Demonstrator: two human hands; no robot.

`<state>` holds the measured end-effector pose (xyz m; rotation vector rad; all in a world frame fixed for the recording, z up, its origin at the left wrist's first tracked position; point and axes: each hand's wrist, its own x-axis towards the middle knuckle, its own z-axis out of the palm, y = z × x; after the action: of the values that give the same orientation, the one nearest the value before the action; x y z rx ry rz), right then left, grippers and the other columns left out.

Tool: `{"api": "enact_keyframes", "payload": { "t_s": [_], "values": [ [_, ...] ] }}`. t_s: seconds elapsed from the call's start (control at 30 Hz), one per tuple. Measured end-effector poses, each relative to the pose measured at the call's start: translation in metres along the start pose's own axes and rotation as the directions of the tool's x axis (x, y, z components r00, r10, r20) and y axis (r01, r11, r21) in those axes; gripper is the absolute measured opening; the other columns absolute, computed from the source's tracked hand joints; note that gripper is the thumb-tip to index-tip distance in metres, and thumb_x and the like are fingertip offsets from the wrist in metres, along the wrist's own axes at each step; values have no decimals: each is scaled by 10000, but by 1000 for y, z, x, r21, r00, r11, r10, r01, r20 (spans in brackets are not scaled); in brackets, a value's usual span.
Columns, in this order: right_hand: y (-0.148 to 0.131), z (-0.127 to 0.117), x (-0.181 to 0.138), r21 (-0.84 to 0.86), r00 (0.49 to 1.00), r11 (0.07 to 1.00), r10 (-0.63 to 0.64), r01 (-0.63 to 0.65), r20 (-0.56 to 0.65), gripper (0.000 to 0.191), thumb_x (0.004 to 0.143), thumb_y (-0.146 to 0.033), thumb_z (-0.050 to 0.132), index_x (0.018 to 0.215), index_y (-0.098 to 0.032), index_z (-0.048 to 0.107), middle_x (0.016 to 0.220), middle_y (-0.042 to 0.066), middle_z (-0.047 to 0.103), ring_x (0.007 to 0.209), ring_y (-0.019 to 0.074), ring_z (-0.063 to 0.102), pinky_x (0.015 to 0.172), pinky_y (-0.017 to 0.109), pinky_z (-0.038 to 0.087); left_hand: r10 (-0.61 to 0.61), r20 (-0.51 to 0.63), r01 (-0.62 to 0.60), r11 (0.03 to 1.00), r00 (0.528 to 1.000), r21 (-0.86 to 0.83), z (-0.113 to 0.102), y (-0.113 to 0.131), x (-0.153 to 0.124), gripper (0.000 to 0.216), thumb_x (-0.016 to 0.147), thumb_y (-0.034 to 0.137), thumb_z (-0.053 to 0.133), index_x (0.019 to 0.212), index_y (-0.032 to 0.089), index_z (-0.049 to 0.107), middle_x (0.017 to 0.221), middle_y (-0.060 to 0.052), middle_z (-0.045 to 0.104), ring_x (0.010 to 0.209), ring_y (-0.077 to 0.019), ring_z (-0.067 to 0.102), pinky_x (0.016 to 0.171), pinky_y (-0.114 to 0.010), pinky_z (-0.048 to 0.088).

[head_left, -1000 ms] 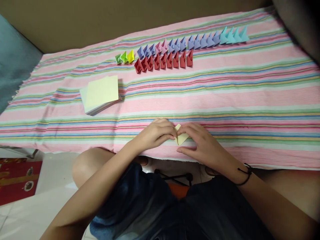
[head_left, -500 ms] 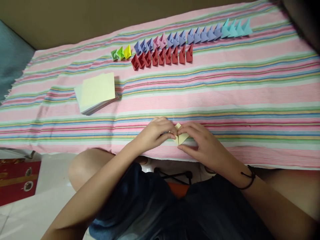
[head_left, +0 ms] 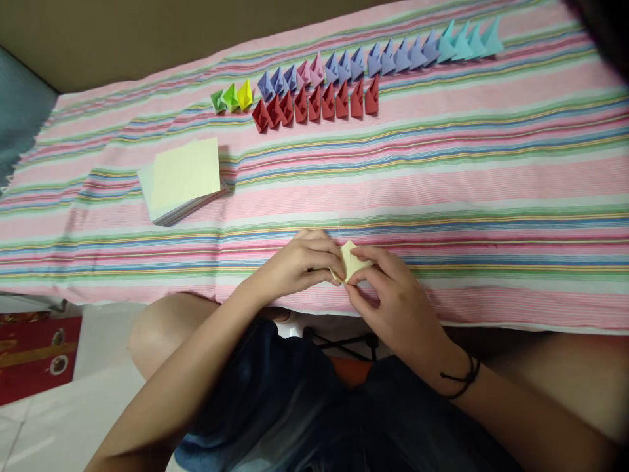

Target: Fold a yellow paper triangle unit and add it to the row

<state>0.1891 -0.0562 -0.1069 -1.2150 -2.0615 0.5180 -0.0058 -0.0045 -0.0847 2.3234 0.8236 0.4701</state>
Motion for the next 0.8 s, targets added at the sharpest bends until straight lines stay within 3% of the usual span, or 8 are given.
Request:
{"api": "enact_keyframes", "payload": {
  "t_s": [0.47,0.8],
  "values": [
    [-7,7,-1,-68,999,998,-9,5,-45,156,801,-67,543,759,-216,528,1140,118,633,1071,282,576,891,468,501,17,-6,-17,999,1000,34,-3,-5,1,213,899,373,538,858,217,677,888,-32,690,926,-184,562,847,-327,382],
    [-1,6,2,-14,999,999,39,-39,-24,123,834,-121,542,753,-209,511,1184,133,592,1056,276,566,904,485,477,-76,-50,82,987,996,140,2,-1,2,217,924,371,499,877,202,625,896,-33,657,918,-185,542,816,-317,355]
  ]
}}
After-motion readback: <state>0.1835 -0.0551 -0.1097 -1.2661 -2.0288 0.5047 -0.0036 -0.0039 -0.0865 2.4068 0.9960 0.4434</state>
